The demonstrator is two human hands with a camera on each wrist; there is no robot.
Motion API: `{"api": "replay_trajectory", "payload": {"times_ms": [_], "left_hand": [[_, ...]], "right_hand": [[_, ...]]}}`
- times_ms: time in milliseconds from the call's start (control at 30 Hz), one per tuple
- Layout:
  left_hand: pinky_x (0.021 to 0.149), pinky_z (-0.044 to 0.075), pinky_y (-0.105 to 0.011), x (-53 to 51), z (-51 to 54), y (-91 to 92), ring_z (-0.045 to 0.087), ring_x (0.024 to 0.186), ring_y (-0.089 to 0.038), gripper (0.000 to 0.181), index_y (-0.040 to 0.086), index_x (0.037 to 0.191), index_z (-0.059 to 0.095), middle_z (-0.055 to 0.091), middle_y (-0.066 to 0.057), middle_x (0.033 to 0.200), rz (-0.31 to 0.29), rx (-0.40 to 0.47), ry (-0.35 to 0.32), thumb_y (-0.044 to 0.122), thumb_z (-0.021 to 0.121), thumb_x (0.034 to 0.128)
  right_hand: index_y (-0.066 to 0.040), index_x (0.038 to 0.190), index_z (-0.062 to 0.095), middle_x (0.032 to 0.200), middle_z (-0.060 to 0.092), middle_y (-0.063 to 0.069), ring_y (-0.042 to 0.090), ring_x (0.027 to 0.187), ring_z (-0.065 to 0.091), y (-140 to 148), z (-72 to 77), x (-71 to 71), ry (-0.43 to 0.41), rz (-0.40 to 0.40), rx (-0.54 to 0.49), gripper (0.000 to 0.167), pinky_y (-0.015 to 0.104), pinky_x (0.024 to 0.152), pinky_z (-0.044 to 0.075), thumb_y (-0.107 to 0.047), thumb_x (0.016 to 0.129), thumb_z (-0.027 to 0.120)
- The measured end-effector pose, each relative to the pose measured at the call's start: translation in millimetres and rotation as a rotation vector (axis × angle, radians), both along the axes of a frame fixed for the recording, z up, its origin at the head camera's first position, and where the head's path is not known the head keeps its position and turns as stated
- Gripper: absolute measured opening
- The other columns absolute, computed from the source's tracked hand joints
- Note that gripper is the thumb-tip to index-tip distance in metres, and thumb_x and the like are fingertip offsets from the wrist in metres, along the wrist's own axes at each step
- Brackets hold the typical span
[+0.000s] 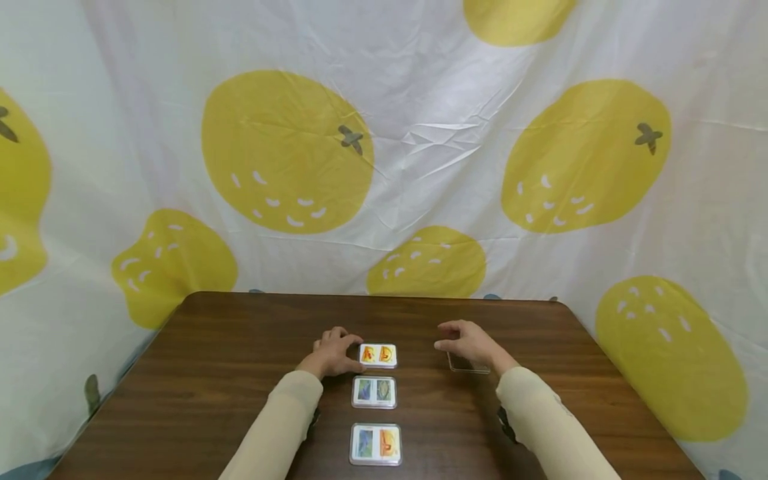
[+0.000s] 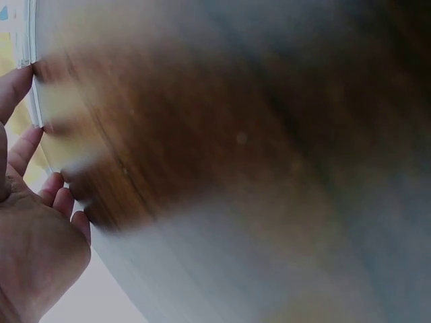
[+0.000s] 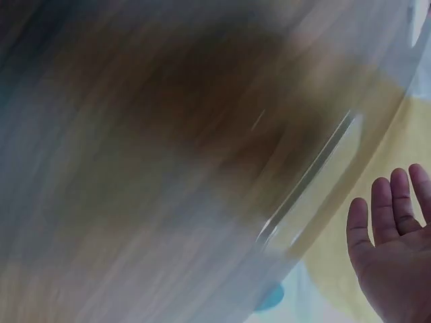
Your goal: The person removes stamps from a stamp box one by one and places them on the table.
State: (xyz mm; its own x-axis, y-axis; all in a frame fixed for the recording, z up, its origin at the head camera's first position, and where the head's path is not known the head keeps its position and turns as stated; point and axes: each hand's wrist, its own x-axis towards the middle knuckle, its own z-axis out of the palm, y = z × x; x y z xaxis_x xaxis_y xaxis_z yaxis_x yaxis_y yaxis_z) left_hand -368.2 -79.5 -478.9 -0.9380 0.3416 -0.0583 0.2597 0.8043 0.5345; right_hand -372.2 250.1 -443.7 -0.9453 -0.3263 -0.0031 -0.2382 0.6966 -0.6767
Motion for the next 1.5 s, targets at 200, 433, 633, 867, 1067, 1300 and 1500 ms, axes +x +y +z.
{"api": "replay_trajectory", "payload": {"times_ms": [200,433,633,867,1067,1300,1500], "left_hand": [[0.103,0.027,-0.055,1.1,0.8,-0.6,0.034,0.13,-0.038,0.057,0.016,0.134,0.059,0.04,-0.016,0.139,0.0,-0.008,0.014,0.036,0.079,0.084],[0.104,0.027,-0.056,0.2,-2.4,-0.3,0.035,0.129,-0.038,0.057,0.017,0.133,0.059,0.041,-0.017,0.139,-0.005,-0.017,0.03,0.037,0.079,0.0836],[0.103,0.027,-0.056,2.3,-1.1,-0.7,0.035,0.129,-0.038,0.058,0.016,0.133,0.06,0.042,-0.016,0.137,-0.007,-0.007,0.033,0.037,0.079,0.0833],[0.103,0.028,-0.056,4.1,1.3,-0.2,0.036,0.128,-0.038,0.058,0.016,0.134,0.06,0.043,-0.016,0.137,-0.004,-0.001,0.031,0.036,0.08,0.083],[0.104,0.027,-0.055,4.3,3.3,0.0,0.035,0.129,-0.038,0.058,0.015,0.135,0.059,0.042,-0.016,0.137,-0.007,0.0,0.024,0.037,0.079,0.084],[0.105,0.026,-0.055,2.6,1.5,-0.1,0.034,0.13,-0.038,0.059,0.014,0.137,0.057,0.041,-0.017,0.139,-0.008,-0.007,0.009,0.036,0.077,0.086],[0.106,0.026,-0.055,2.6,1.9,0.3,0.034,0.13,-0.037,0.058,0.014,0.137,0.058,0.041,-0.016,0.139,-0.005,-0.008,0.005,0.036,0.077,0.0862]], "right_hand": [[0.002,0.134,0.058,0.129,0.061,0.016,0.032,0.119,0.055,-37,-2.0,0.6,-0.05,-0.071,-0.152,0.052,0.048,0.098,0.044,-0.029,0.094,0.07],[0.003,0.126,0.064,0.121,0.066,0.014,0.032,0.115,0.058,-70,-13.6,-3.0,-0.063,-0.157,-0.218,0.045,0.048,0.098,0.044,-0.024,0.091,0.073],[0.004,0.12,0.067,0.115,0.068,0.014,0.029,0.108,0.061,-86,-24.4,-4.8,-0.053,-0.2,-0.22,0.04,0.046,0.095,0.046,-0.021,0.089,0.074],[0.002,0.116,0.069,0.111,0.069,0.013,0.028,0.103,0.062,-92,-28.0,-4.2,-0.038,-0.215,-0.191,0.038,0.046,0.092,0.047,-0.023,0.088,0.075],[0.001,0.112,0.071,0.109,0.069,0.013,0.027,0.1,0.063,-94,-27.1,-0.6,-0.001,-0.202,-0.13,0.04,0.045,0.088,0.049,-0.029,0.086,0.076],[-0.002,0.112,0.071,0.111,0.069,0.011,0.028,0.104,0.062,-98,-29.6,-0.2,-0.04,-0.239,-0.128,0.034,0.046,0.091,0.048,-0.025,0.087,0.076],[-0.006,0.111,0.073,0.109,0.07,0.007,0.028,0.105,0.062,-102,-29.5,0.0,-0.025,-0.223,-0.072,0.03,0.047,0.092,0.047,-0.025,0.088,0.076]]}}
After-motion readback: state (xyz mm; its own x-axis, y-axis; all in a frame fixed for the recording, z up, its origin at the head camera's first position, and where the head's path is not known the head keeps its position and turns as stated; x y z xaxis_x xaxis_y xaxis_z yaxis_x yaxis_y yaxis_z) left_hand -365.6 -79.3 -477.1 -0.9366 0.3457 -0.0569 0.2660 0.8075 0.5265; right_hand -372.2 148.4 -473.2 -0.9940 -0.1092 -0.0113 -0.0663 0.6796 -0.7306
